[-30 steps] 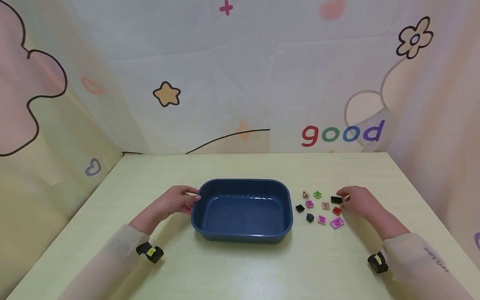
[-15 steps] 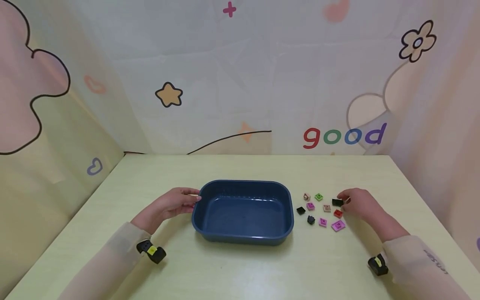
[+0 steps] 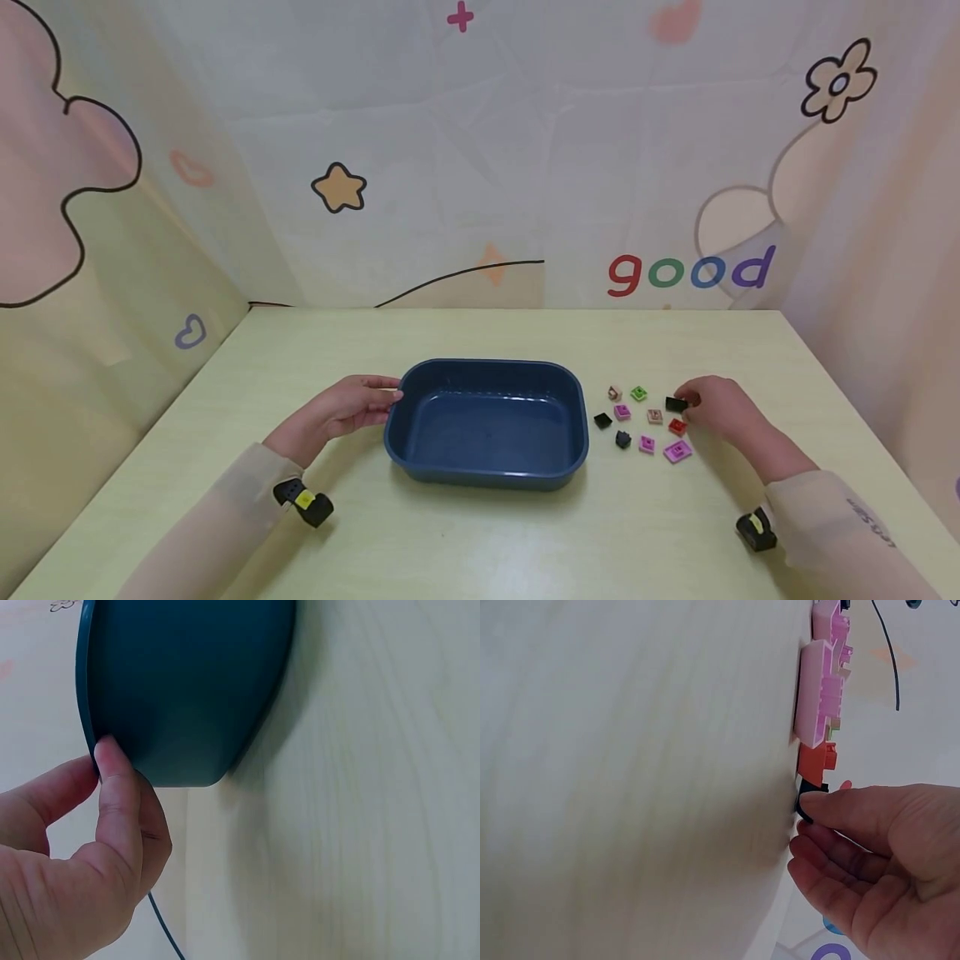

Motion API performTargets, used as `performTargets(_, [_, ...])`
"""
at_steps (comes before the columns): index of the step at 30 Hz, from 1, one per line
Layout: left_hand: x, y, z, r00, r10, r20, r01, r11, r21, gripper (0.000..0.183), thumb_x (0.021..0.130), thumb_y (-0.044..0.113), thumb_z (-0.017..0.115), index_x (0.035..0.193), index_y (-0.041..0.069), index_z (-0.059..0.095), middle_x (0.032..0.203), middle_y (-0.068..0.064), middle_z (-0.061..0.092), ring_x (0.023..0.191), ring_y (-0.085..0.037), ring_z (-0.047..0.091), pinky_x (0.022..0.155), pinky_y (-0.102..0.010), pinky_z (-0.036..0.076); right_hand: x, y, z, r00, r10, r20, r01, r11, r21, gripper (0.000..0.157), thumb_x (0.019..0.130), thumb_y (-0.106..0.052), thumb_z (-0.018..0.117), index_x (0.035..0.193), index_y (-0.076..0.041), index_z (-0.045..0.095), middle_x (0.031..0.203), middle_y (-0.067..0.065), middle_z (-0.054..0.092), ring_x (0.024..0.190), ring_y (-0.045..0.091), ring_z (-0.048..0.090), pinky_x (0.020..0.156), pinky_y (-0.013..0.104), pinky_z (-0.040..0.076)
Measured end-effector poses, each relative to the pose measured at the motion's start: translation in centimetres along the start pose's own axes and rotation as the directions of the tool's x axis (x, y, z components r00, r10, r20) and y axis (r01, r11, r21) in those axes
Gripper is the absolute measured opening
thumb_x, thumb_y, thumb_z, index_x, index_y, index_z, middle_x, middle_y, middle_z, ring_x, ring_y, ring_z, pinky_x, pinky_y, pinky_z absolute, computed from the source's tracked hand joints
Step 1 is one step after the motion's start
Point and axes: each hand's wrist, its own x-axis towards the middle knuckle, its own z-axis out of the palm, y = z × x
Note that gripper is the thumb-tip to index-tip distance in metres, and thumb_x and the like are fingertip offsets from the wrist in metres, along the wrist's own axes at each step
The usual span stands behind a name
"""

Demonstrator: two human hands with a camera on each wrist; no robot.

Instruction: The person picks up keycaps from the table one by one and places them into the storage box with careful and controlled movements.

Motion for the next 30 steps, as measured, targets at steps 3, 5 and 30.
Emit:
performTargets(3, [0.0, 0.0, 0.0, 1.0, 0.001, -0.001, -0.001, 1.0, -0.005, 0.039, 0.103, 0.006, 0.058, 0.138, -0.008, 0.052, 0.08, 0.004, 0.065, 0.07, -0.006, 0.061, 0.063, -0.013, 0.056, 0.1, 0.0, 0.0, 1.0, -0.001, -0.003, 0.001, 1.0, -0.009, 0.029, 0.087, 0.004, 0.066, 0.113, 0.017, 0.065, 0.101, 0.031, 0.067, 0.086, 0.034, 0.057, 0.084, 0.055, 0.054])
performTargets(5, [-0.1, 0.1, 0.0, 1.0, 0.001, -0.004, -0.001, 1.0, -0.007, 0.039, 0.103, 0.006, 0.058, 0.138, -0.008, 0.052, 0.081, 0.004, 0.066, 0.07, -0.006, 0.062, 0.064, -0.014, 0.056, 0.2, 0.0, -0.1, 1.0, -0.003, -0.003, 0.003, 1.0, -0.015, 0.028, 0.087, 0.004, 0.066, 0.112, 0.017, 0.065, 0.101, 0.031, 0.068, 0.086, 0.034, 0.058, 0.085, 0.057, 0.054])
performTargets(30, [0.0, 0.2, 0.1, 0.999, -0.022, -0.026, 0.022, 1.0, -0.006, 0.04, 0.102, 0.007, 0.06, 0.14, -0.006, 0.053, 0.08, 0.003, 0.067, 0.069, -0.006, 0.063, 0.064, -0.014, 0.057, -0.5, 0.1, -1.7, 0.998, -0.042, -0.051, 0.041, 0.999, -0.018, 0.028, 0.086, 0.004, 0.064, 0.11, 0.019, 0.065, 0.095, 0.028, 0.069, 0.081, 0.031, 0.059, 0.075, 0.045, 0.056])
